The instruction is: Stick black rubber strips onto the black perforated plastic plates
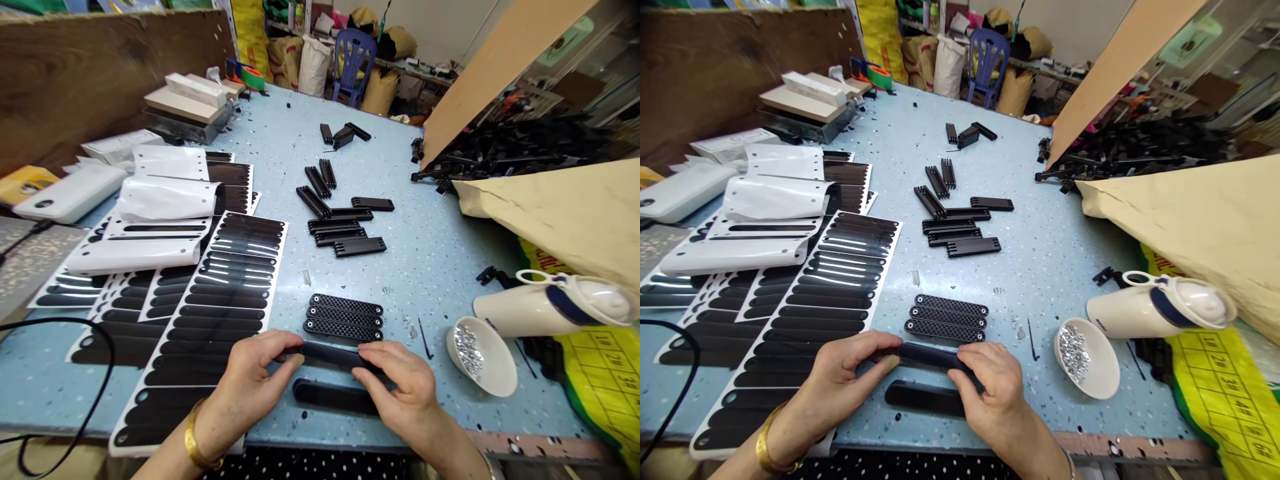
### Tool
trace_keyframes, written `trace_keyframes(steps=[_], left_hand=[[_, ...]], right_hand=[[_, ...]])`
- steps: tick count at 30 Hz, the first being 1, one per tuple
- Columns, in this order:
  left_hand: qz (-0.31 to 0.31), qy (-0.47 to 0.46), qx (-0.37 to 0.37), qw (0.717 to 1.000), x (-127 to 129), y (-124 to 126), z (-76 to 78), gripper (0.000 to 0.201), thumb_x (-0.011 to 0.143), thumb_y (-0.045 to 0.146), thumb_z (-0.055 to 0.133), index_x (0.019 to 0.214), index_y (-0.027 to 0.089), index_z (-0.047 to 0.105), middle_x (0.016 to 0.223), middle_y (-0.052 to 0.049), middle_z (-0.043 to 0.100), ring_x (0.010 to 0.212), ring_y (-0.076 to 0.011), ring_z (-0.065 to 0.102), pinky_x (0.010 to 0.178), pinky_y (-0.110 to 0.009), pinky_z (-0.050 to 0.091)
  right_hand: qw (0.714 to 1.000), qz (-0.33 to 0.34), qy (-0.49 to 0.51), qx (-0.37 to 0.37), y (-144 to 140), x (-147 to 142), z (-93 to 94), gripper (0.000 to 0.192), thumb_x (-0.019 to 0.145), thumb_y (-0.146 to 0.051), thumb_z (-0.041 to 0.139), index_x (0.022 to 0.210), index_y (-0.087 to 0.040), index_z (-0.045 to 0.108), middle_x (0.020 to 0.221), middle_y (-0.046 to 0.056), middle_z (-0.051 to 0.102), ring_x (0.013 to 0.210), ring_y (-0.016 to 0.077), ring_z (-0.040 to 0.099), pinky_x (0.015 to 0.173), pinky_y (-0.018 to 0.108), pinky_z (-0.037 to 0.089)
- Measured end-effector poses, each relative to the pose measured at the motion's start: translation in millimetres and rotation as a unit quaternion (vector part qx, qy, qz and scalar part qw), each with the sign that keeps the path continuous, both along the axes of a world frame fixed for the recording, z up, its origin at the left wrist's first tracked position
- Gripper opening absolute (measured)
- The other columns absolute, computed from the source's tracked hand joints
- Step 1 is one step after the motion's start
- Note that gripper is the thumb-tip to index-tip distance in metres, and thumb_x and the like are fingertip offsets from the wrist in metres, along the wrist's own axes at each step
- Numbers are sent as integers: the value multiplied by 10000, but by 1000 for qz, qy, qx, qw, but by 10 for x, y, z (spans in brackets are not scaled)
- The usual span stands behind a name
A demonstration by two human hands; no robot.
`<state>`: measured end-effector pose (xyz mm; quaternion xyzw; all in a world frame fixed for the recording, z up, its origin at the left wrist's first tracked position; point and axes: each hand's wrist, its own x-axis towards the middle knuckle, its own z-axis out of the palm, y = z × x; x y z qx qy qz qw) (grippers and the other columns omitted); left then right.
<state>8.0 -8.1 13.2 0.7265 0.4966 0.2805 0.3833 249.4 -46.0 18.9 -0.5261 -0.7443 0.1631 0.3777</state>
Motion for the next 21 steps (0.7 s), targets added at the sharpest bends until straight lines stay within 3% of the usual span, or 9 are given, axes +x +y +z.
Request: trace_keyframes(steps=[10, 21], left_hand=[[6, -10, 8, 1000, -21, -30, -3, 269, 829, 191, 624, 1084, 221, 702, 945, -23, 761, 803, -164, 707, 731, -262, 570], [-8, -39, 54, 998, -9, 9, -15, 219, 837, 158, 617, 1025, 210, 718, 926, -24, 768, 819, -160, 722, 746, -267, 589]], right_hand=[[1000, 10, -10, -2, 10, 15, 16, 152, 802, -142, 656, 930, -180, 730, 861, 89, 746, 746, 231, 695, 651, 394, 581], [1000, 12, 9, 3, 22, 10, 19, 145, 788, -121, 674, 909, -166, 741, 857, 83, 750, 748, 225, 698, 662, 383, 568]])
